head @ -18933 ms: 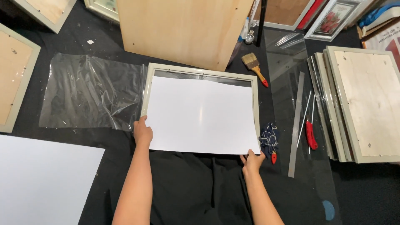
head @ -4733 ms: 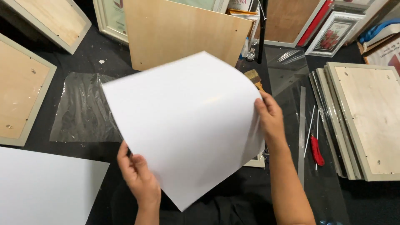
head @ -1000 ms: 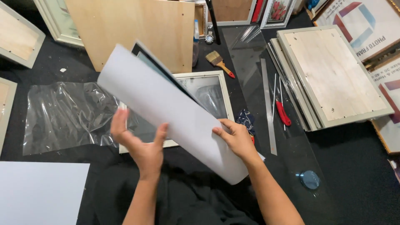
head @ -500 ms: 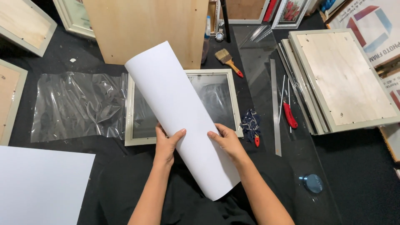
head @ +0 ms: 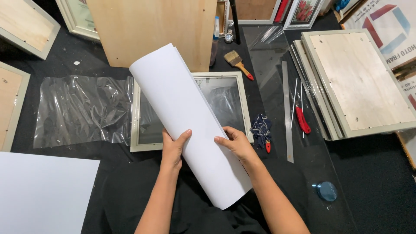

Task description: Trimming the edges of a large art print using a metal ruler and a utility knife.

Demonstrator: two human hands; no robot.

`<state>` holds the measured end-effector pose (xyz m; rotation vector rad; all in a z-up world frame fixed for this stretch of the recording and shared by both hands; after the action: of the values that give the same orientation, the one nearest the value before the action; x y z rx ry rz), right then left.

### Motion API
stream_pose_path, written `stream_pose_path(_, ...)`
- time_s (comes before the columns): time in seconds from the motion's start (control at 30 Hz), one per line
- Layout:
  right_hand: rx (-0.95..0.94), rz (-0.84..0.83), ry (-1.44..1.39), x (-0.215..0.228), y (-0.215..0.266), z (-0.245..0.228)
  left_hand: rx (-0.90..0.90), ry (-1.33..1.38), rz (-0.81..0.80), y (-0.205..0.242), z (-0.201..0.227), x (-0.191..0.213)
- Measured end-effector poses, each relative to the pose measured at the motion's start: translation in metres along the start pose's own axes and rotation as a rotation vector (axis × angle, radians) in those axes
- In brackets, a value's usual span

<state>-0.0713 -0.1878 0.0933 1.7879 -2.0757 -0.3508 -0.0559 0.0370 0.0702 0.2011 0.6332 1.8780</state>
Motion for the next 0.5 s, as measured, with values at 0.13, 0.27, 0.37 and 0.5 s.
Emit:
stream_pose_path(0.13, 0.021, 0.003, 0.032, -0.002, -0.002, 0.001, 0.008, 0.016, 0.011, -0.001, -0.003, 0.0)
stream_pose_path(0.27, 0.052, 0.008, 0.015, -0.003, -0.011, 0.013, 0.017, 0.044, 0.037, -0.001, -0.005, 0.002)
stream_pose_path(0.37, 0.044, 0.009, 0.017, -0.004, -0.005, 0.007, 0.007, 0.051, 0.034, 0.002, -0.005, 0.006)
stream_pose_path(0.5, 0.032, 0.03, -0.019, -0.003, 0.009, 0.001, -0.059, 0.074, -0.022, 0.023, 0.005, 0.004)
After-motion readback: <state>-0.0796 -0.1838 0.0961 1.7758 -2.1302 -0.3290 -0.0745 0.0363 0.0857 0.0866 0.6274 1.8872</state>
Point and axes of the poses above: each hand's wrist, its own y-axis away from the middle knuckle, its own x-axis out of the back of the hand, z = x × y, the point moved 4 cm from there along -y, towards the middle knuckle, and after that the axes turned 7 degrees about z, right-handed, at the moved point
